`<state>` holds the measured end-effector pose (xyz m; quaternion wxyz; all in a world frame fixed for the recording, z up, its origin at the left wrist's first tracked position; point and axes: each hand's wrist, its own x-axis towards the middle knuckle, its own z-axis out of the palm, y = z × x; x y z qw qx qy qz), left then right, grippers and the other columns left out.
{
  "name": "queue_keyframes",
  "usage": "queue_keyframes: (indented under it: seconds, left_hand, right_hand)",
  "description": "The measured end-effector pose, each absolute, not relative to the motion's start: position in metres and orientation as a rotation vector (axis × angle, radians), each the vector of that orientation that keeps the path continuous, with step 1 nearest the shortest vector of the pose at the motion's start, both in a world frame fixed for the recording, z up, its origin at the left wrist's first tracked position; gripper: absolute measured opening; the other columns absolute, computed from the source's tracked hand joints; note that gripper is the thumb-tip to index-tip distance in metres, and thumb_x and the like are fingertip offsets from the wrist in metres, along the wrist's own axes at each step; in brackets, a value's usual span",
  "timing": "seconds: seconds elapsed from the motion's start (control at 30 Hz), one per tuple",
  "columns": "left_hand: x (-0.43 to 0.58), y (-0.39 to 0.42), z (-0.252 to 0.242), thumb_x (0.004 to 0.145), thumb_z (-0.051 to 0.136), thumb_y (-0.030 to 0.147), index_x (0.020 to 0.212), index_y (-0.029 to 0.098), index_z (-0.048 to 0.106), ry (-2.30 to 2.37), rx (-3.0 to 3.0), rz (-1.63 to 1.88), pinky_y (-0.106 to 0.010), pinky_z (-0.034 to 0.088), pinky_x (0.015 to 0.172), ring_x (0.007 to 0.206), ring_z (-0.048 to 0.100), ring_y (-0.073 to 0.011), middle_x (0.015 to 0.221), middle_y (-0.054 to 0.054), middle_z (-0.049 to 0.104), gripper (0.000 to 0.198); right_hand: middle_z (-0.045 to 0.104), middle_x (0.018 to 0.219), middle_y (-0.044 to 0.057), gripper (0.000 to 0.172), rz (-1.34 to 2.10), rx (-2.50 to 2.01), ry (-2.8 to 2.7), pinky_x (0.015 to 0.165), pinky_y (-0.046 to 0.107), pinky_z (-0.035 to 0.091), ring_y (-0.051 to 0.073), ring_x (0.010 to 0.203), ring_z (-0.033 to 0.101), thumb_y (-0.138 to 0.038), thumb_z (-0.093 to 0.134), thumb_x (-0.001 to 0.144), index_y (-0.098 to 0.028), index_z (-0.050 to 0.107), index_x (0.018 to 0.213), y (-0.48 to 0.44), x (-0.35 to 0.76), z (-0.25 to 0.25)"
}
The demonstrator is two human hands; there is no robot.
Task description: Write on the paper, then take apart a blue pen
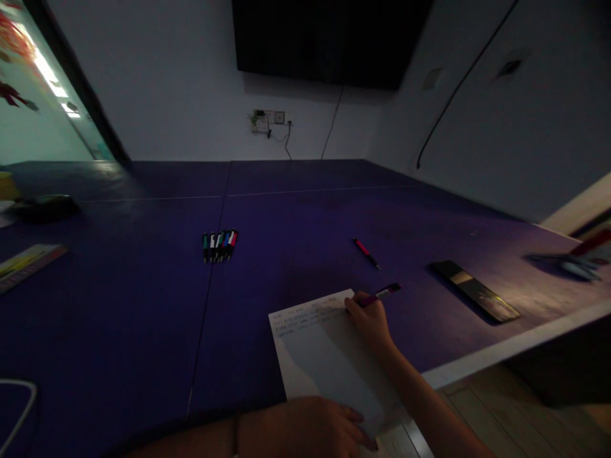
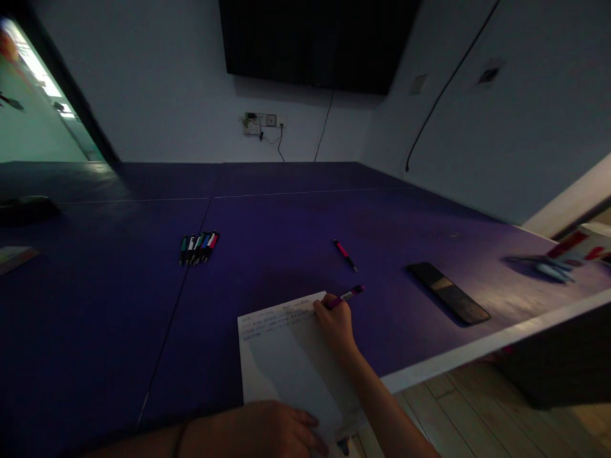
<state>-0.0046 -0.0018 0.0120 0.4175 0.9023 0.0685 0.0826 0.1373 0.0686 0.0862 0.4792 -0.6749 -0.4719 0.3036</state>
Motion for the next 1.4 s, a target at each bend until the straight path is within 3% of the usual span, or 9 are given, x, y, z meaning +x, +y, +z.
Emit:
queue_keyframes:
  seconds: [0.17, 0.33, 0.47, 0.57, 0.7, 0.87, 1.07, 1.17, 1.4]
  left_hand:
    - [-0.013, 0.001, 0.036, 0.07, 0.052, 0.015, 0.061, 0.028, 0.064, 0.06, 2.1, 0.182, -0.02, 0.035, 0.087, 0.095, 0.054, -0.0119, 0.081, 0.005, 0.066, 0.02]
    - [-0.032, 0.004, 0.09, 0.077, 0.046, 0.022, 0.094, 0.018, 0.063, 0.162, 1.938, 0.385, -0.025, 0.037, 0.086, 0.099, 0.052, -0.0152, 0.094, -0.006, 0.064, 0.024]
    - [-0.038, 0.019, 0.106, 0.077, 0.047, 0.031, 0.09, 0.016, 0.064, 0.383, 1.778, 0.43, -0.026, 0.043, 0.076, 0.083, 0.059, -0.0169, 0.088, -0.008, 0.065, 0.027]
    - [-0.037, 0.038, 0.094, 0.073, 0.051, 0.037, 0.081, 0.013, 0.066, 0.684, 1.549, 0.54, -0.028, 0.045, 0.07, 0.071, 0.06, -0.0168, 0.077, -0.008, 0.066, 0.029]
    - [-0.037, 0.064, 0.085, 0.065, 0.061, 0.037, 0.077, 0.009, 0.064, 0.863, 1.113, 0.813, -0.034, 0.043, 0.078, 0.075, 0.06, -0.0188, 0.079, -0.011, 0.065, 0.031]
    - [-0.037, 0.082, 0.1, 0.065, 0.064, 0.033, 0.091, 0.008, 0.061, 0.705, 0.97, 0.762, -0.036, 0.039, 0.083, 0.082, 0.058, -0.0193, 0.09, -0.014, 0.062, 0.036]
    - [-0.029, 0.103, 0.095, 0.058, 0.07, 0.023, 0.083, 0.007, 0.061, 0.664, 0.904, 0.943, -0.036, 0.041, 0.081, 0.075, 0.058, -0.0176, 0.079, -0.009, 0.062, 0.031]
    - [-0.029, 0.109, 0.087, 0.059, 0.069, 0.02, 0.078, 0.008, 0.061, 0.683, 0.88, 0.978, -0.037, 0.043, 0.078, 0.072, 0.058, -0.0171, 0.073, -0.007, 0.062, 0.024]
    - [-0.03, 0.109, 0.081, 0.057, 0.067, 0.009, 0.105, 0.014, 0.053, 0.687, 0.893, 0.923, -0.032, 0.045, 0.071, 0.073, 0.059, -0.0164, 0.088, -0.008, 0.061, 0.05]
  right_hand:
    - [0.035, 0.035, -0.007, 0.026, 0.939, -1.418, -0.942, 0.036, 0.02, 0.019, 0.006, 0.035, 0.029, -0.031, 0.058, 0.059, -0.018, 0.039, 0.046, 0.071, 0.142, 0.086]
    - [0.035, 0.041, -0.008, 0.029, 1.082, -1.116, -0.755, 0.039, 0.018, 0.019, 0.005, 0.04, 0.03, -0.029, 0.067, 0.055, -0.018, 0.041, 0.051, 0.072, 0.144, 0.09]
    - [0.048, 0.059, -0.005, 0.023, 1.183, -1.049, -0.685, 0.047, 0.016, 0.03, 0.007, 0.057, 0.044, -0.029, 0.07, 0.052, -0.02, 0.054, 0.066, 0.07, 0.145, 0.092]
    - [0.054, 0.067, -0.001, 0.032, 1.324, -0.979, -0.718, 0.053, 0.02, 0.036, 0.011, 0.064, 0.048, -0.037, 0.068, 0.055, -0.02, 0.059, 0.081, 0.067, 0.143, 0.093]
    - [0.047, 0.05, -0.002, 0.034, 1.444, -1.032, -0.877, 0.043, 0.019, 0.029, 0.008, 0.047, 0.041, -0.047, 0.064, 0.056, -0.014, 0.059, 0.061, 0.066, 0.135, 0.093]
    - [0.036, 0.034, -0.005, 0.043, 1.426, -1.275, -1.351, 0.036, 0.02, 0.016, 0.005, 0.034, 0.027, -0.052, 0.059, 0.057, -0.014, 0.048, 0.04, 0.09, 0.116, 0.095]
    - [0.031, 0.034, -0.006, 0.041, 0.866, -1.26, -1.638, 0.039, 0.019, 0.019, 0.005, 0.037, 0.029, -0.041, 0.061, 0.055, -0.015, 0.04, 0.031, 0.13, 0.101, 0.094]
    - [0.034, 0.038, -0.006, 0.041, 0.748, -1.18, -1.681, 0.039, 0.019, 0.021, 0.005, 0.039, 0.031, -0.04, 0.062, 0.055, -0.016, 0.041, 0.03, 0.139, 0.098, 0.084]
    - [0.044, 0.044, -0.003, 0.036, 0.835, -1.111, -1.662, 0.043, 0.02, 0.027, 0.007, 0.043, 0.037, -0.036, 0.059, 0.062, -0.016, 0.045, 0.036, 0.131, 0.098, 0.069]
